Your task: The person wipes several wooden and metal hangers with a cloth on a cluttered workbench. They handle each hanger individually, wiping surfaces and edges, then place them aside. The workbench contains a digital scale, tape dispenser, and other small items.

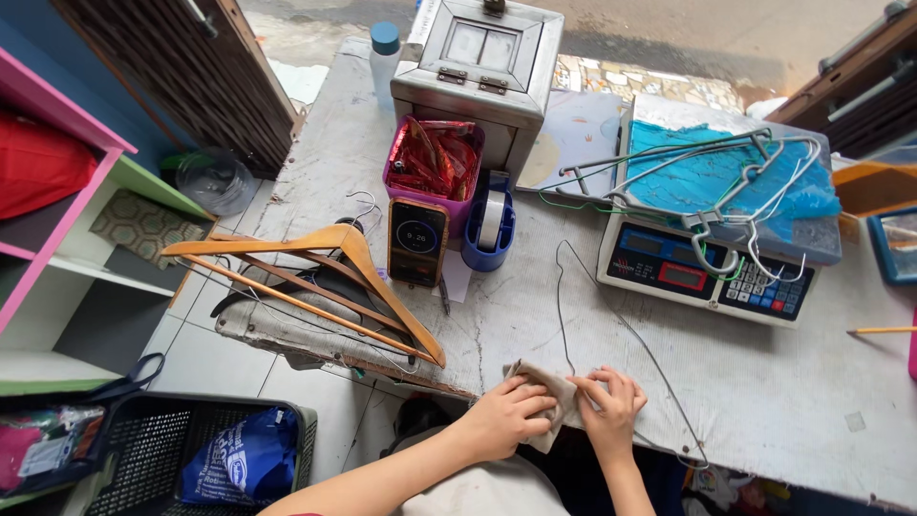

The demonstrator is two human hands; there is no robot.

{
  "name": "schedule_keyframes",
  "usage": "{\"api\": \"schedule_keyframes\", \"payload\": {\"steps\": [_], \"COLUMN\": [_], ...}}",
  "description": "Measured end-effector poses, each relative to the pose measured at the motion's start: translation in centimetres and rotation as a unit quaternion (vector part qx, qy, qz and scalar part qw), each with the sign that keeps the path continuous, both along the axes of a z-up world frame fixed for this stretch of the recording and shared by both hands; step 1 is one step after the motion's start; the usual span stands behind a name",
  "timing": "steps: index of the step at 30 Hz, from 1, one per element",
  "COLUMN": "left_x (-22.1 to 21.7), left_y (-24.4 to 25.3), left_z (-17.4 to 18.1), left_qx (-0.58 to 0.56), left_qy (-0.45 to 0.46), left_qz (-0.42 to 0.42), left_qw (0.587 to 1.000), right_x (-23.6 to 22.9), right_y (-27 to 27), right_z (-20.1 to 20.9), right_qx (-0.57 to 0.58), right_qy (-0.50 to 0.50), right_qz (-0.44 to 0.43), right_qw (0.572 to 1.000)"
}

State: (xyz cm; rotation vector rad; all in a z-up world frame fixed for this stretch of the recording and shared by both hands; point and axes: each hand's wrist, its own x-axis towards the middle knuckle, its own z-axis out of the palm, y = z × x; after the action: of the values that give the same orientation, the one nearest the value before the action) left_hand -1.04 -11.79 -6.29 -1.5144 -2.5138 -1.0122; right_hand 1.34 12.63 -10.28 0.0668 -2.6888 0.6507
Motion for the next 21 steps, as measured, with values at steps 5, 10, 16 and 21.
{"api": "schedule_keyframes", "payload": {"steps": [5, 10, 16, 21], "left_x": [-0.2, -3.4, -5.3, -9.6], "left_y": [-3.9, -4.4, 2.0, 1.8], "left_z": [1.5, 4.1, 4.7, 0.0], "left_qx": [-0.040, -0.060, 0.106, 0.070], "left_qy": [-0.048, -0.142, -0.016, 0.081], "left_qz": [-0.079, -0.100, -0.075, 0.062], "left_qw": [0.995, 0.983, 0.991, 0.992], "right_x": [-0.6, -0.6, -0.2, 0.3], "right_y": [-1.0, -0.5, 0.5, -0.4], "right_z": [1.8, 1.0, 0.3, 1.9], "right_qx": [-0.015, -0.017, -0.014, 0.019], "right_qy": [0.024, 0.016, -0.012, -0.062], "right_qz": [-0.001, -0.009, 0.017, 0.021], "right_qw": [1.000, 1.000, 1.000, 0.998]}}
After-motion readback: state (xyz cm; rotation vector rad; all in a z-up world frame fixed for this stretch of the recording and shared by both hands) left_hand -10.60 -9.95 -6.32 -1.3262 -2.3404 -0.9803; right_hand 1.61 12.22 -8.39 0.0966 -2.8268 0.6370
